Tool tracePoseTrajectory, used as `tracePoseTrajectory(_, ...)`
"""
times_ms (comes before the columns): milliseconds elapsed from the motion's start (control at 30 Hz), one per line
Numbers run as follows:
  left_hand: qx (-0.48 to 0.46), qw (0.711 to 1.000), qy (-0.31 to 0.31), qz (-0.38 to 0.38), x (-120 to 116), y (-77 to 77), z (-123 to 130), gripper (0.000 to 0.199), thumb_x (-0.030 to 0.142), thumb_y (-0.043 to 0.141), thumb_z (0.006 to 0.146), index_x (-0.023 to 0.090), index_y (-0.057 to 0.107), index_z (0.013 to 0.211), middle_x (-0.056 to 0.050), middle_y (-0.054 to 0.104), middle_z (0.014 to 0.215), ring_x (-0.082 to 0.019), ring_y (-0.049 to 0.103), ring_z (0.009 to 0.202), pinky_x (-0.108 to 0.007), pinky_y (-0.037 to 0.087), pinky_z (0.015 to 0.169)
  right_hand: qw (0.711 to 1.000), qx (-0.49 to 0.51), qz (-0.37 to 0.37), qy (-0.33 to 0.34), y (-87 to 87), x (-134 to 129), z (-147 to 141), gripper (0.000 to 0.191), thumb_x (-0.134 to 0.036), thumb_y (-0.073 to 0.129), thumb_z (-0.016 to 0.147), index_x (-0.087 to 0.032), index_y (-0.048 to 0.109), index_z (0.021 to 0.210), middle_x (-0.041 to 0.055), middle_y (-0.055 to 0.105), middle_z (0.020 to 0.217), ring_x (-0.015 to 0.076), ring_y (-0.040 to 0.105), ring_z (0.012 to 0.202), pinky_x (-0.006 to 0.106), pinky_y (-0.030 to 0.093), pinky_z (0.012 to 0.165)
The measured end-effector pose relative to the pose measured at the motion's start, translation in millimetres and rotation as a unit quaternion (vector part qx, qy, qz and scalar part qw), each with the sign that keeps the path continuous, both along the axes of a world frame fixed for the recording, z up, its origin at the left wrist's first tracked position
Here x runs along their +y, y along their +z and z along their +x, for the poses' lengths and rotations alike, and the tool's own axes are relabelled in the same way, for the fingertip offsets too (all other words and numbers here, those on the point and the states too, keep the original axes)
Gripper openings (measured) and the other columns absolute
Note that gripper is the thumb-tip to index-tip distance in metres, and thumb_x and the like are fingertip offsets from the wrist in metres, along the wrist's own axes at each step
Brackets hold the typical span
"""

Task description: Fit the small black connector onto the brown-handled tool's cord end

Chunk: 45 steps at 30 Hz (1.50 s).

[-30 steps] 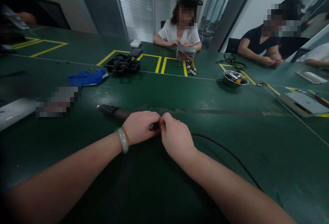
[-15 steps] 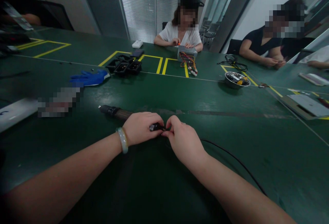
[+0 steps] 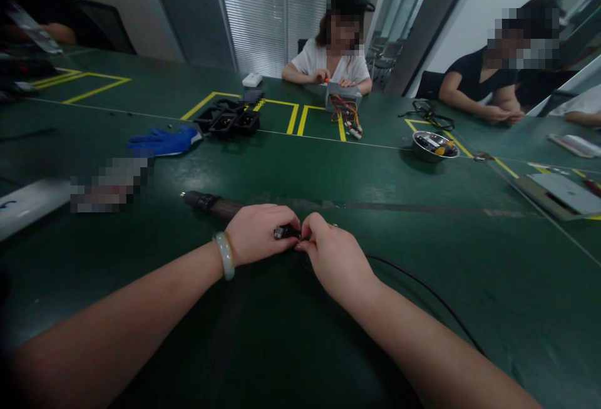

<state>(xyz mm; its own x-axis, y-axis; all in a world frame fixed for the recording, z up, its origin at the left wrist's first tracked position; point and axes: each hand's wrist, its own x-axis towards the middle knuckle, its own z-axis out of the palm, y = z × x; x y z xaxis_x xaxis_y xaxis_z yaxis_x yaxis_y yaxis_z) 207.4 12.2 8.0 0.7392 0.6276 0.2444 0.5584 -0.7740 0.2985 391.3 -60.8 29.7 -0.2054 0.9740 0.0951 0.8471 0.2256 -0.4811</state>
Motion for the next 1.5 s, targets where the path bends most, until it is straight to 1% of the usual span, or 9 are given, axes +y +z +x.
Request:
tracePoseTrajectory(200, -0.006, 1.0, 0.001, 0.002, 1, -1.7, 0, 0.023, 0.044, 0.064, 0.081, 0.025, 0.061, 0.093, 0.002, 0.066, 0.094, -0.017, 0.061, 0.089, -0.031, 0.044, 0.078, 1.0, -0.018, -0.006, -0.012, 2.3, -1, -1, 0.02, -0.012, 0.065, 0.087, -0.022, 0.048, 0.093, -0.0054, 0.058, 0.073, 0.0152, 0.054, 0.065, 0.025, 0.031, 0.058)
tracePoseTrajectory(400, -0.005, 1.0, 0.002, 0.002, 0, -0.7, 0, 0.022, 0.044, 0.064, 0.082, 0.025, 0.061, 0.093, 0.003, 0.066, 0.093, -0.017, 0.061, 0.089, -0.031, 0.044, 0.077, 1.0, -0.021, -0.008, -0.004, 2.0, 0, 0, 0.019, -0.012, 0.064, 0.087, -0.022, 0.048, 0.093, -0.0049, 0.058, 0.075, 0.0152, 0.054, 0.065, 0.025, 0.03, 0.057)
tracePoseTrajectory(600, 0.0, 1.0, -0.003, 0.004, 0, 0.9, 0, 0.023, 0.044, 0.063, 0.082, 0.025, 0.06, 0.093, 0.003, 0.065, 0.093, -0.017, 0.06, 0.089, -0.03, 0.045, 0.077, 1.0, -0.018, 0.007, 0.019, -3.9, 4, -2, 0.022, -0.011, 0.066, 0.085, -0.022, 0.048, 0.091, -0.0054, 0.058, 0.077, 0.0141, 0.054, 0.066, 0.024, 0.031, 0.058)
tracePoseTrajectory(733, 0.005, 1.0, -0.003, 0.006, 1, 0.0, -1, 0.022, 0.044, 0.063, 0.082, 0.024, 0.06, 0.093, 0.003, 0.065, 0.093, -0.017, 0.06, 0.088, -0.03, 0.045, 0.077, 1.0, -0.017, 0.022, 0.011, -7.4, 5, -5, 0.021, -0.012, 0.066, 0.086, -0.022, 0.048, 0.091, -0.0048, 0.059, 0.077, 0.0149, 0.054, 0.068, 0.025, 0.031, 0.059)
tracePoseTrajectory(933, -0.001, 1.0, -0.018, 0.009, 2, -1.7, -1, 0.023, 0.045, 0.06, 0.084, 0.025, 0.06, 0.095, 0.002, 0.065, 0.094, -0.017, 0.06, 0.089, -0.031, 0.044, 0.077, 0.998, 0.058, -0.004, -0.025, -9.1, 9, 2, 0.019, -0.015, 0.067, 0.085, -0.023, 0.052, 0.093, -0.0072, 0.061, 0.074, 0.0132, 0.057, 0.068, 0.024, 0.036, 0.061)
tracePoseTrajectory(1100, -0.01, 1.0, -0.014, 0.006, 2, -3.4, -1, 0.022, 0.046, 0.059, 0.084, 0.026, 0.061, 0.094, 0.003, 0.065, 0.093, -0.017, 0.06, 0.088, -0.031, 0.044, 0.075, 0.99, 0.131, -0.028, -0.046, -13.8, 14, 9, 0.019, -0.018, 0.072, 0.082, -0.024, 0.055, 0.09, -0.0094, 0.061, 0.073, 0.01, 0.057, 0.064, 0.021, 0.039, 0.057)
tracePoseTrajectory(1200, -0.014, 1.0, -0.012, 0.005, 2, -3.8, -1, 0.022, 0.046, 0.059, 0.084, 0.026, 0.061, 0.094, 0.003, 0.065, 0.093, -0.017, 0.06, 0.087, -0.031, 0.044, 0.076, 0.989, 0.137, -0.019, -0.042, -15.1, 15, 11, 0.017, -0.017, 0.072, 0.081, -0.024, 0.058, 0.087, -0.009, 0.063, 0.074, 0.0095, 0.058, 0.065, 0.021, 0.04, 0.058)
tracePoseTrajectory(1367, -0.016, 1.0, -0.01, 0.007, 1, -3.6, -1, 0.021, 0.045, 0.059, 0.084, 0.026, 0.061, 0.094, 0.003, 0.065, 0.094, -0.017, 0.06, 0.088, -0.031, 0.044, 0.077, 0.993, 0.118, -0.011, -0.024, -15.9, 17, 14, 0.015, -0.014, 0.068, 0.084, -0.026, 0.063, 0.093, -0.0076, 0.067, 0.078, 0.0119, 0.062, 0.076, 0.023, 0.044, 0.069)
tracePoseTrajectory(1500, -0.021, 1.0, -0.012, 0.008, 1, -4.1, 0, 0.021, 0.045, 0.059, 0.084, 0.026, 0.063, 0.094, 0.002, 0.066, 0.094, -0.016, 0.06, 0.089, -0.03, 0.044, 0.08, 0.986, 0.152, -0.05, -0.045, -21.7, 23, 20, 0.004, -0.022, 0.07, 0.082, -0.023, 0.068, 0.086, -0.0043, 0.067, 0.077, 0.0121, 0.062, 0.069, 0.022, 0.045, 0.063)
